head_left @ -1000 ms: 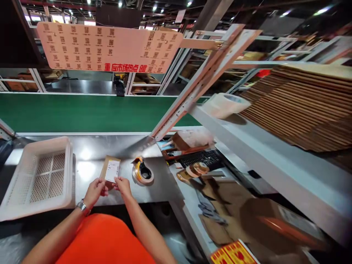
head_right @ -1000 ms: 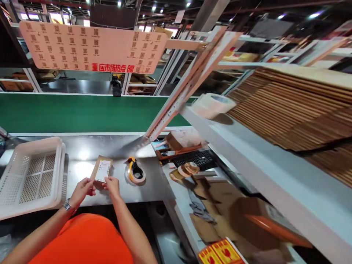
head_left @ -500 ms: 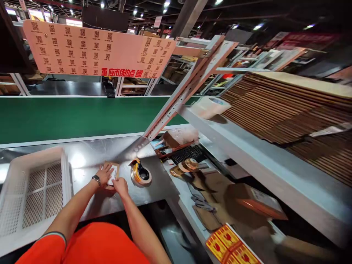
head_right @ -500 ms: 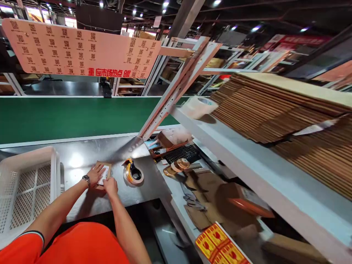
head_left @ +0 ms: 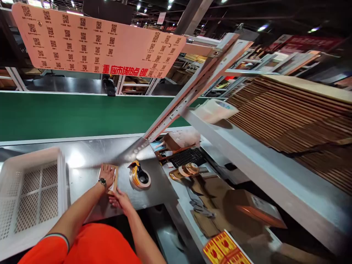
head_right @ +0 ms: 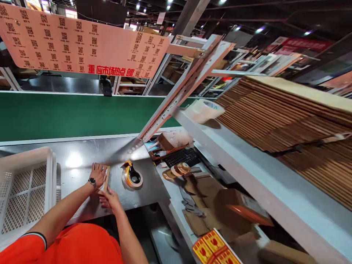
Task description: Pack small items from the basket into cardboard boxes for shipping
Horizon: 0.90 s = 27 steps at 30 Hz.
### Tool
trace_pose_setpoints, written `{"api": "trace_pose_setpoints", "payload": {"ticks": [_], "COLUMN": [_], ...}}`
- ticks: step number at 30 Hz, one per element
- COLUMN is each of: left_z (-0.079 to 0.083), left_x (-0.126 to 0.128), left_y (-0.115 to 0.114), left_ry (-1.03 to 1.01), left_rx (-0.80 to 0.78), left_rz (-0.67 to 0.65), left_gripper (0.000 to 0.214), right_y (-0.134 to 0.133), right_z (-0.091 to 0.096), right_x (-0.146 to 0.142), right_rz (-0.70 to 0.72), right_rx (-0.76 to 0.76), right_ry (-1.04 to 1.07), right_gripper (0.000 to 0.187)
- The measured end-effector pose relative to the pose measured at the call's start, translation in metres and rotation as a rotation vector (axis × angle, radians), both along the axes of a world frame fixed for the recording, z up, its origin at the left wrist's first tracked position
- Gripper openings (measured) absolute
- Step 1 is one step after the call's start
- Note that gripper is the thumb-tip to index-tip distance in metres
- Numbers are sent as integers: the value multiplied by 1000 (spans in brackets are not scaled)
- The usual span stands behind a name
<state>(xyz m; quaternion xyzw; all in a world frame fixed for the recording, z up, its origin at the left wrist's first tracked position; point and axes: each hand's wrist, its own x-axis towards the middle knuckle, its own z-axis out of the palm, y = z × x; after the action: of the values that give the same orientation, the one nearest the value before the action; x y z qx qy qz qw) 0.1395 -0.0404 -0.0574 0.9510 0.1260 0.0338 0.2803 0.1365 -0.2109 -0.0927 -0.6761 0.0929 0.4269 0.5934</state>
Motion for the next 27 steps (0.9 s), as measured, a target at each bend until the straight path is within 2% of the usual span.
{"api": "trace_pose_setpoints", "payload": {"ticks": [4,9,13,17,19,21,22,24,27], "left_z": [-12,-25,-30,-36,-41,-48,-51,-57,-58], "left_x": [-2,-3,-16,-66,-104,-146,-168,-211,-271], "left_y": [-2,-6,-22,-45,-58,-73,-81,-98,-117], "left_ry": [-1,115,145,171,161,120,88,37,35], "left_rx": [36,166,231,206,164,134,130,94,-54], "left_rz": [34,-43,-129,-219,-260,-227,-124,223,815], "left_gripper": [52,66,71,74,76,70,61,49,51], "right_y": [-13,-29,-34,-34,-35,-33,-30,-11,53], "right_z": [-10,-34,-48,-50,-47,-43,-41,-34,-16], "right_x": [8,10,12,16,16,19,23,39,89], "right_rz": [32,17,-44,-18,-4,23,41,85,133], "right_rx": [113,333,427,434,428,394,376,358,406], "right_ry": [159,360,462,534,563,558,543,493,381], "right_gripper": [48,75,75,66,56,45,40,31,20]}}
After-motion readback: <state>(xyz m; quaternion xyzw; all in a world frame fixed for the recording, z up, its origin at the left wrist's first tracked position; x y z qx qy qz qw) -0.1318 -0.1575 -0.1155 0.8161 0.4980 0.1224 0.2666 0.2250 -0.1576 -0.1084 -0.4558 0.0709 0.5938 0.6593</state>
